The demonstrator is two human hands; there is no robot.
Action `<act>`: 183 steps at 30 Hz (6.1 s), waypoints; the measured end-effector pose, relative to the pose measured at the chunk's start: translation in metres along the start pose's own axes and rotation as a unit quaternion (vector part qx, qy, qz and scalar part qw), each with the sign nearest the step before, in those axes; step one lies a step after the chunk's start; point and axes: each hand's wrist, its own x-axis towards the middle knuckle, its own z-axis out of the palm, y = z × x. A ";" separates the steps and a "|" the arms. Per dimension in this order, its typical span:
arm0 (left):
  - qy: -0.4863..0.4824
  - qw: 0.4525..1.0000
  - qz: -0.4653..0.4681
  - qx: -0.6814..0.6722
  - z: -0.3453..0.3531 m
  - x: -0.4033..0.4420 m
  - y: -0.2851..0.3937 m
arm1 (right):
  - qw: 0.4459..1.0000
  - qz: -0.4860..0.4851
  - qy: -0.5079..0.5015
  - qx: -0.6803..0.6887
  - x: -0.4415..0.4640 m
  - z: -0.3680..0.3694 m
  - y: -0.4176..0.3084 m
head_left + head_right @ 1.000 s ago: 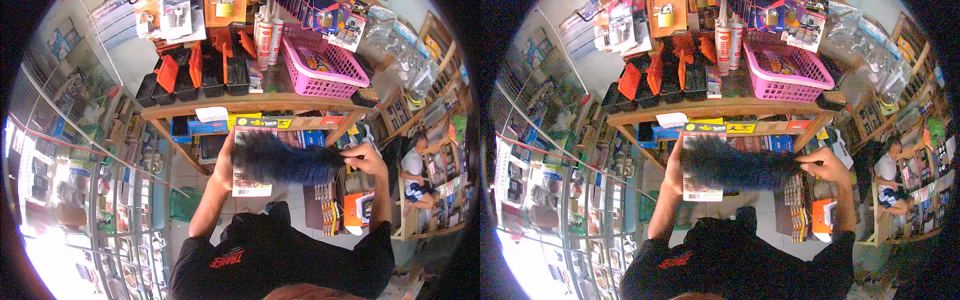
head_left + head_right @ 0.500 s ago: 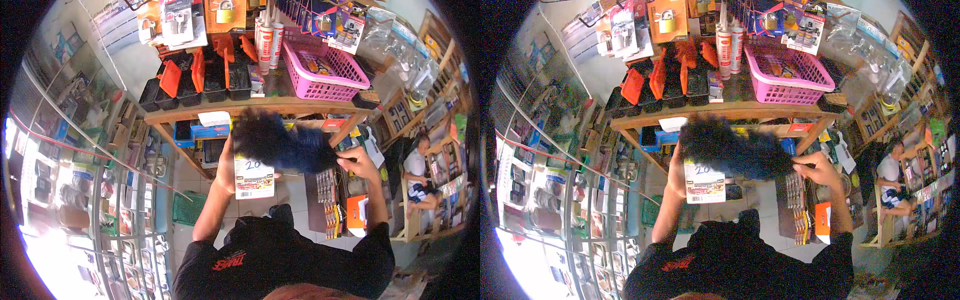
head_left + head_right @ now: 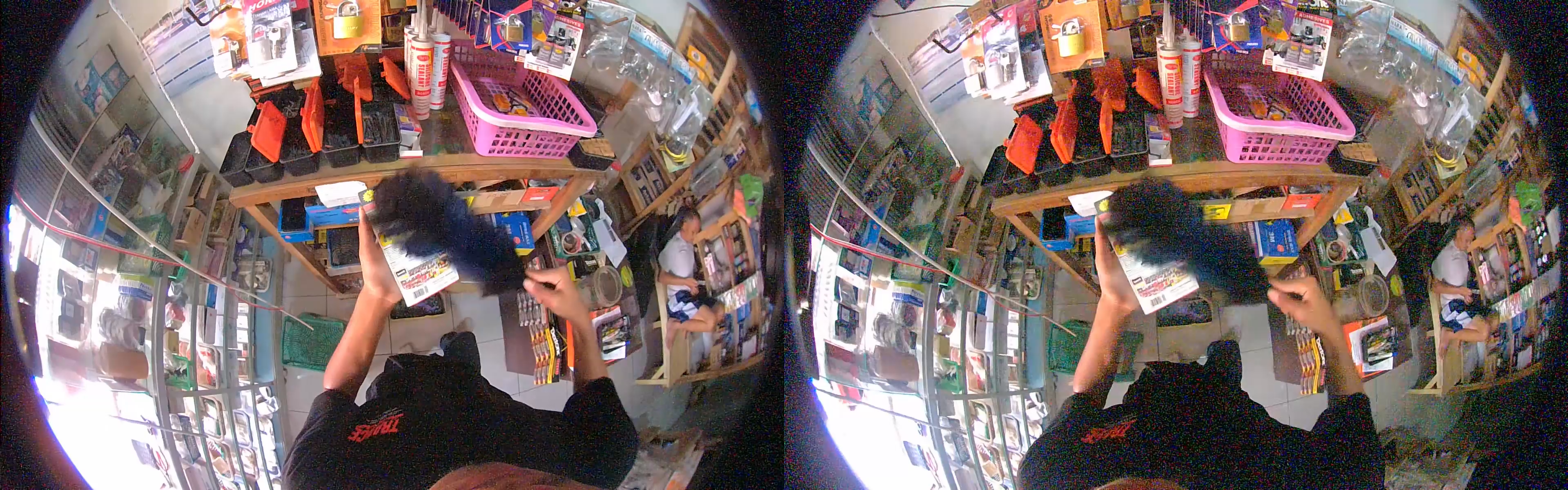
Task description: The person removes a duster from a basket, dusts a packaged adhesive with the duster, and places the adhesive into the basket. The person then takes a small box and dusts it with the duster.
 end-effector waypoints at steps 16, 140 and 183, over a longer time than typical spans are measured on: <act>0.024 0.990 0.134 0.027 -0.017 0.023 -0.004 | 0.953 0.125 0.040 0.273 -0.030 0.124 0.023; 0.121 0.885 0.184 0.409 0.049 -0.085 0.005 | 0.935 -0.264 0.114 -0.207 -0.035 -0.030 -0.045; 0.057 0.959 -0.074 0.266 0.024 -0.059 0.016 | 0.995 -0.082 -0.012 -0.050 -0.002 -0.012 -0.047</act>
